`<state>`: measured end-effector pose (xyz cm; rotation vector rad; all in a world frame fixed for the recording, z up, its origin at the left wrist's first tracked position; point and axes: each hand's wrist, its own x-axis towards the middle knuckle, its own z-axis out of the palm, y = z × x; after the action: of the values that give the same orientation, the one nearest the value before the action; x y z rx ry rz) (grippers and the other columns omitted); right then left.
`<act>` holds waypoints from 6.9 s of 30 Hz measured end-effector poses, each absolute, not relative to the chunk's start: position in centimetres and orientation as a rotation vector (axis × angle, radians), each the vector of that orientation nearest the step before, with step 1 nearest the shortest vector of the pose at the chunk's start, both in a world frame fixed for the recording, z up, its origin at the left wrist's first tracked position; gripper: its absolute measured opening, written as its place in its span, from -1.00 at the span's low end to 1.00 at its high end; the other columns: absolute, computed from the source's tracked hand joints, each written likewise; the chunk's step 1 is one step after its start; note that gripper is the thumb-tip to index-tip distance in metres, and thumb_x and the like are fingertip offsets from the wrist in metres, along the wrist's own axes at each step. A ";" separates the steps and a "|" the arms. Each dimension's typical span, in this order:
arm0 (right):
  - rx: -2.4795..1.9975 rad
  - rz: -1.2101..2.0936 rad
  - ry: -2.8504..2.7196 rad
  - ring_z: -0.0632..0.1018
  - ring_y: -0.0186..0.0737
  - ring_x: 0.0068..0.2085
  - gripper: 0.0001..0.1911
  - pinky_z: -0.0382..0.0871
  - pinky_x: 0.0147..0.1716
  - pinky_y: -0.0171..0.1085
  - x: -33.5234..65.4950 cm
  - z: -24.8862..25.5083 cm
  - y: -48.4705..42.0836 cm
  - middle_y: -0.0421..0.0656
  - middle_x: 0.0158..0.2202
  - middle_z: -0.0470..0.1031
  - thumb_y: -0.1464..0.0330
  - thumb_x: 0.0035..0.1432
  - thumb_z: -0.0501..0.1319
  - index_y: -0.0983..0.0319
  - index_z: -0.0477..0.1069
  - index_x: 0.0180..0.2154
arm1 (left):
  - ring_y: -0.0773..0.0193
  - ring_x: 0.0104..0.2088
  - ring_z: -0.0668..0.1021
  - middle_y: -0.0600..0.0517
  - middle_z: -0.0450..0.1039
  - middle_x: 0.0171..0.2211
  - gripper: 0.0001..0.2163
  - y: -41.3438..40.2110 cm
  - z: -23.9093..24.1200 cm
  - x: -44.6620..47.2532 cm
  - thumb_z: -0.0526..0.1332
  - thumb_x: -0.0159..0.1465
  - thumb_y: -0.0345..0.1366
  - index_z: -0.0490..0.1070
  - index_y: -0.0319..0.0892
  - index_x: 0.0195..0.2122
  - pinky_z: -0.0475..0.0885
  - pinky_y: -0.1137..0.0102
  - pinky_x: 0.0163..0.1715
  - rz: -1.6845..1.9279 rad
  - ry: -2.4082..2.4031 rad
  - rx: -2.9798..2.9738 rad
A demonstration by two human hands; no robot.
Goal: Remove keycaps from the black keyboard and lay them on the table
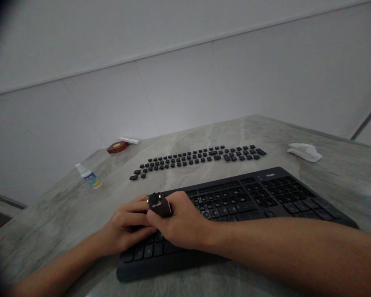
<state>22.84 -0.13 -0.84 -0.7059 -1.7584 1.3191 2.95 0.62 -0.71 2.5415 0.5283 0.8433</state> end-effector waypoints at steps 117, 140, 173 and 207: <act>-0.665 1.453 -1.602 0.05 -0.47 -0.64 -0.56 -0.08 -0.63 -0.34 24.3 0.5 -0.4 -0.38 -0.73 -0.05 0.31 0.05 0.18 0.17 -0.02 -0.71 | 0.23 -0.30 0.55 -0.01 0.51 -0.28 -0.68 4.8 -2.6 -1.3 0.04 0.25 -0.51 0.39 -0.19 -0.01 0.51 0.32 -0.26 1.063 1.477 2.660; -0.647 1.423 -1.648 0.04 -0.47 -0.63 -0.57 -0.06 -0.63 -0.35 24.0 0.6 -0.4 -0.38 -0.72 -0.05 0.29 0.05 0.18 0.17 -0.01 -0.70 | 0.09 -0.20 0.49 -0.03 0.53 -0.28 -0.90 5.5 -3.0 -1.9 0.25 0.30 -0.24 0.46 -0.15 -0.25 0.42 0.18 -0.14 1.126 1.575 2.691; -0.611 1.389 -1.685 0.00 -0.46 -0.62 -0.59 -0.09 -0.63 -0.35 23.9 0.8 -0.3 -0.37 -0.70 -0.11 0.35 0.01 0.16 0.18 -0.02 -0.72 | 0.14 -0.16 0.46 -0.03 0.61 -0.14 -0.84 11.1 -2.7 0.1 0.25 0.35 -0.19 0.57 -0.13 -0.19 0.35 0.23 -0.07 0.833 0.994 2.996; -0.613 1.363 -1.679 0.01 -0.46 -0.63 -0.63 -0.09 -0.65 -0.36 23.8 0.5 -0.3 -0.38 -0.70 -0.11 0.38 -0.01 0.12 0.16 -0.02 -0.72 | 0.16 -0.22 0.45 -0.06 0.61 -0.20 -0.86 11.4 -2.9 0.4 0.22 0.37 -0.31 0.57 -0.14 -0.14 0.43 0.23 -0.18 0.898 0.752 3.004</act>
<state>23.76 -0.32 0.52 -0.6132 -1.6794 1.3629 0.39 11.40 -2.95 3.0040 0.7524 0.8981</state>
